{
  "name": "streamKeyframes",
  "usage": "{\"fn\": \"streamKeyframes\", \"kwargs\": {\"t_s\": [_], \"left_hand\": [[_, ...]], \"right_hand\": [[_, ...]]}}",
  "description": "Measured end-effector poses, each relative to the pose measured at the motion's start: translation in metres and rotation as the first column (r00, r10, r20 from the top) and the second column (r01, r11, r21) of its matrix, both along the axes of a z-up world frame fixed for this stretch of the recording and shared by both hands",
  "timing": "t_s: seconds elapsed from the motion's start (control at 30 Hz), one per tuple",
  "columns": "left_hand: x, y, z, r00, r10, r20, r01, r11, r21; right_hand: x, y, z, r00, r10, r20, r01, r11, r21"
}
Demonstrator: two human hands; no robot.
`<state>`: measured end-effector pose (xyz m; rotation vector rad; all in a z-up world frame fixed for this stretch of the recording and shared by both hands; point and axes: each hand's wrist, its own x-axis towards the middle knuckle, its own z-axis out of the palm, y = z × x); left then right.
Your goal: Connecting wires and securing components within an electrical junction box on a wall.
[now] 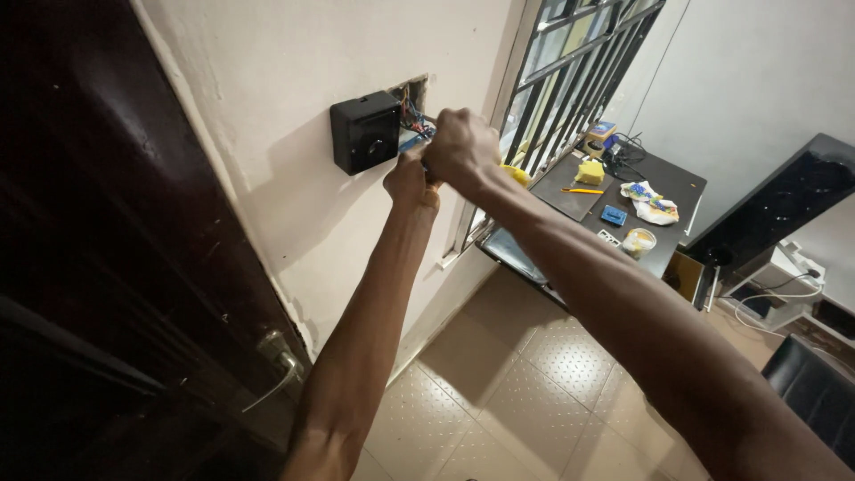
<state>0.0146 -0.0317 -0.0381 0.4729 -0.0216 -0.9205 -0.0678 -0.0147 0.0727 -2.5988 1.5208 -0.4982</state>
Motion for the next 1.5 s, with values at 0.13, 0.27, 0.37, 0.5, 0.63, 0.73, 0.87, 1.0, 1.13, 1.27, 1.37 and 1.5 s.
{"fn": "streamKeyframes", "kwargs": {"t_s": [0.13, 0.27, 0.37, 0.5, 0.63, 0.73, 0.87, 1.0, 1.13, 1.27, 1.37, 1.5], "left_hand": [[-0.002, 0.007, 0.009, 0.999, -0.030, -0.022, 0.031, 0.999, 0.024], [-0.002, 0.004, 0.002, 0.999, -0.037, -0.001, 0.037, 0.999, -0.007], [0.002, 0.007, 0.005, 1.000, -0.014, 0.024, 0.014, 1.000, -0.002], [0.002, 0.001, 0.006, 1.000, 0.009, -0.017, -0.008, 0.998, 0.063], [0.000, 0.001, 0.007, 0.999, 0.033, -0.017, -0.031, 0.993, 0.115], [0.007, -0.016, -0.022, 0.999, 0.045, -0.019, -0.044, 0.999, 0.015], [0.009, -0.014, -0.032, 0.997, -0.056, -0.046, 0.045, 0.974, -0.221], [0.019, -0.037, -0.059, 0.992, -0.122, -0.033, 0.103, 0.929, -0.355], [0.016, -0.040, -0.058, 0.997, -0.024, 0.078, 0.043, 0.966, -0.255], [0.016, -0.044, -0.046, 1.000, 0.022, 0.012, -0.022, 0.999, -0.041], [0.010, -0.027, -0.027, 1.000, 0.017, 0.004, -0.017, 0.999, 0.036], [0.009, -0.026, -0.025, 1.000, 0.002, -0.011, -0.002, 1.000, -0.018]], "right_hand": [[0.000, -0.012, 0.011, 0.998, -0.030, 0.048, 0.026, 0.997, 0.078], [-0.005, 0.006, 0.024, 0.982, -0.145, 0.122, 0.103, 0.949, 0.298], [-0.003, -0.005, 0.006, 0.997, -0.017, 0.074, 0.008, 0.994, 0.112], [-0.015, 0.017, 0.009, 0.992, 0.125, 0.014, -0.124, 0.990, -0.070], [-0.009, -0.008, -0.029, 0.978, 0.082, -0.191, -0.158, 0.891, -0.426], [-0.011, 0.004, -0.033, 0.934, 0.060, -0.351, -0.285, 0.718, -0.636], [-0.013, 0.012, -0.028, 0.777, 0.021, -0.630, -0.505, 0.619, -0.601], [-0.008, 0.002, -0.033, 0.784, 0.076, -0.617, -0.476, 0.711, -0.517], [-0.002, 0.003, -0.026, 0.863, 0.075, -0.499, -0.342, 0.813, -0.471], [0.000, 0.000, -0.019, 0.948, 0.158, -0.277, -0.254, 0.900, -0.355], [0.001, 0.003, -0.009, 0.977, 0.102, -0.185, -0.149, 0.953, -0.264], [0.001, 0.002, 0.000, 0.997, 0.012, -0.081, -0.021, 0.994, -0.110]]}}
